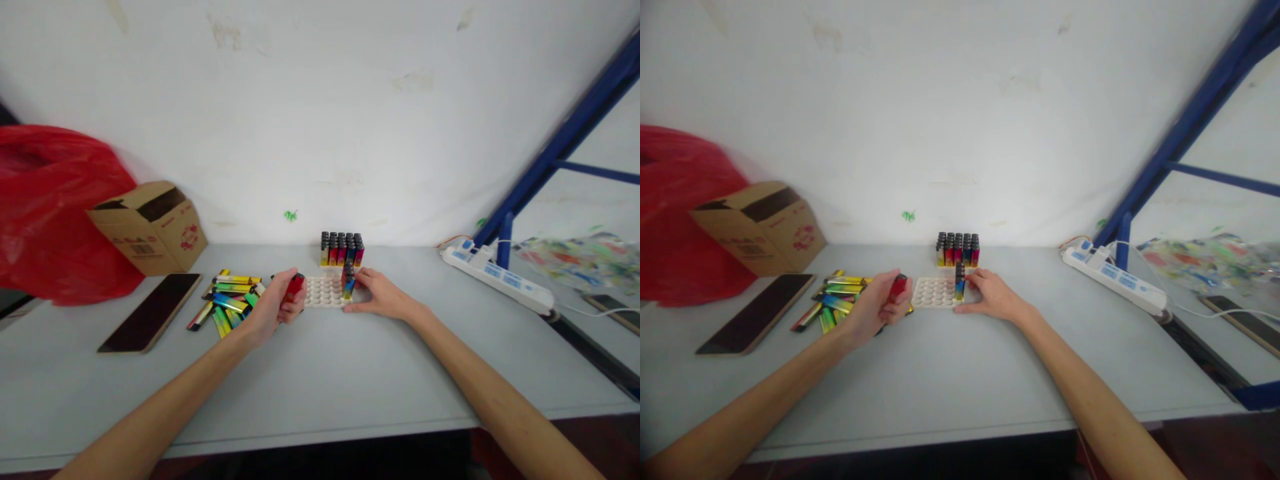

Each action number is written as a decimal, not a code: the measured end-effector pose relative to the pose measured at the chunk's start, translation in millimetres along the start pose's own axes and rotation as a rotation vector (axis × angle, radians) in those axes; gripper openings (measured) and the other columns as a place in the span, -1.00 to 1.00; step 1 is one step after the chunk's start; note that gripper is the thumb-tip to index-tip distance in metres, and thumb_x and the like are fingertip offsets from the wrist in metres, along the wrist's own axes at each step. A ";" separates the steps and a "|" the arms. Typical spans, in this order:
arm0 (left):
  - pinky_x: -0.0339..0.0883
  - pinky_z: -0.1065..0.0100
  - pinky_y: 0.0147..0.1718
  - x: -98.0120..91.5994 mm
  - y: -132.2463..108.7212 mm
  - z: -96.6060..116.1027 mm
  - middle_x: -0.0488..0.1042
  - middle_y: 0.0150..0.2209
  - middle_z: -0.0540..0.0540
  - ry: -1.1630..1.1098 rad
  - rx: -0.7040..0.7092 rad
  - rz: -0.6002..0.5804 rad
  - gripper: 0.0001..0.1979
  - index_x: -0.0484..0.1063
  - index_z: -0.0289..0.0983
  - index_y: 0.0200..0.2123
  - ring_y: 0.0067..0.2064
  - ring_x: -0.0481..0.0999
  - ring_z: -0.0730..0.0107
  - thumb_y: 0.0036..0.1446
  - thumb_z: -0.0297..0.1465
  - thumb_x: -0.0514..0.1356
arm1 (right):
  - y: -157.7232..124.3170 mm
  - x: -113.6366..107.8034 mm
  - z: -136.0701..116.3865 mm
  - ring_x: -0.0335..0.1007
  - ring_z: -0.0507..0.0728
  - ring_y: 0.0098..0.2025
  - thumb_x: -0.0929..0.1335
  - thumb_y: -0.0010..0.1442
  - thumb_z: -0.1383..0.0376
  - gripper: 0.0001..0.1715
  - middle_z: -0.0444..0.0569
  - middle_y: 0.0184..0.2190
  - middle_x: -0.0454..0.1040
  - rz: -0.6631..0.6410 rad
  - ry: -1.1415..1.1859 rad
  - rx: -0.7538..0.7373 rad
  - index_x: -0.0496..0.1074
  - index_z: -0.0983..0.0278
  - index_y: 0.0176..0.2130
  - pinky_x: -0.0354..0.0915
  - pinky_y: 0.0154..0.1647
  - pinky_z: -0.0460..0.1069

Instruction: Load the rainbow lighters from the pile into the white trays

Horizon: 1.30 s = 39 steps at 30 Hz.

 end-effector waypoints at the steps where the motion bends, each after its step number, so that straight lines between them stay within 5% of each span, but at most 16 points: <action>1: -0.29 0.51 -0.66 0.8 0.5 -0.2 -0.12 -0.63 0.18 -0.016 0.008 -0.008 -0.52 0.13 -0.21 -0.56 -0.60 -0.22 0.57 0.23 0.01 0.04 | 0.0 -0.1 0.0 0.45 0.30 -0.09 0.55 0.08 -0.13 -0.18 0.13 -0.08 0.50 0.001 0.000 -0.002 0.46 0.28 0.15 0.37 -0.01 0.16; 16: -0.24 0.52 -0.68 0.8 0.5 -2.6 -0.12 -0.65 0.17 -0.045 0.040 0.022 -0.62 0.15 -0.21 -0.56 -0.63 -0.19 0.56 0.23 -0.14 -0.02 | 0.3 0.9 -1.8 0.45 0.31 -0.07 0.53 0.11 -0.15 -0.21 0.15 -0.06 0.50 0.010 -0.012 -0.019 0.47 0.29 0.12 0.38 0.00 0.16; 21: -0.09 0.53 -0.71 2.8 3.0 4.3 0.11 -0.63 0.16 -0.035 0.085 0.010 -0.57 0.24 -0.21 -0.38 -0.66 -0.07 0.57 0.26 0.03 0.03 | 0.8 1.6 -0.7 0.45 0.31 -0.09 0.53 0.10 -0.16 -0.22 0.17 -0.08 0.51 0.002 -0.044 -0.011 0.50 0.35 0.05 0.39 -0.01 0.17; 24: 0.01 0.51 -0.74 1.1 2.0 17.0 0.34 -0.54 0.10 0.045 0.178 0.072 -0.65 0.20 -0.19 -0.34 -0.67 0.08 0.55 0.24 -0.04 0.13 | 1.2 1.6 -1.0 0.45 0.32 -0.07 0.53 0.10 -0.16 -0.20 0.18 -0.06 0.51 0.007 -0.036 -0.016 0.49 0.35 0.07 0.39 0.00 0.17; 26: 0.23 0.48 -0.66 0.2 0.3 27.1 0.45 -0.44 0.04 0.141 0.261 0.126 -0.69 0.26 -0.20 -0.32 -0.58 0.31 0.49 0.25 -0.10 0.18 | 1.7 2.1 -1.4 0.45 0.31 -0.07 0.54 0.10 -0.15 -0.20 0.18 -0.06 0.51 0.011 -0.025 -0.022 0.48 0.34 0.09 0.38 0.00 0.16; 29: 0.48 0.40 -0.30 5.8 -2.2 43.4 0.54 -0.27 -0.07 0.377 0.414 0.167 -0.73 0.46 -0.26 -0.24 -0.26 0.53 0.37 0.26 -0.16 0.24 | 2.5 2.7 -1.0 0.45 0.30 -0.07 0.55 0.08 -0.14 -0.18 0.16 -0.05 0.52 0.022 -0.005 -0.023 0.48 0.31 0.11 0.37 0.00 0.15; 32: 0.50 0.33 -0.12 19.7 -0.7 52.7 0.56 -0.14 -0.15 0.569 0.552 0.131 -0.76 0.59 -0.27 -0.17 -0.11 0.56 0.28 0.23 -0.21 0.30 | 2.8 2.4 0.6 0.45 0.30 -0.07 0.56 0.07 -0.12 -0.18 0.14 -0.05 0.51 0.022 0.018 -0.027 0.47 0.29 0.13 0.36 0.01 0.15; 39: 0.56 0.26 -0.05 37.4 18.6 37.9 0.64 -0.04 -0.17 0.738 0.610 0.046 -0.71 0.63 -0.24 -0.04 -0.04 0.63 0.20 0.27 -0.22 0.29 | 0.9 0.3 1.4 0.40 0.28 -0.08 0.57 0.11 -0.03 -0.31 0.09 -0.13 0.50 -0.073 0.029 -0.070 0.50 0.30 0.08 0.33 -0.04 0.10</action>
Point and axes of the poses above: each hand's wrist, its own y-axis towards the middle knuckle, its own x-axis out of the palm, z = x × y, the point moved 9 cm from there along y, towards the middle knuckle
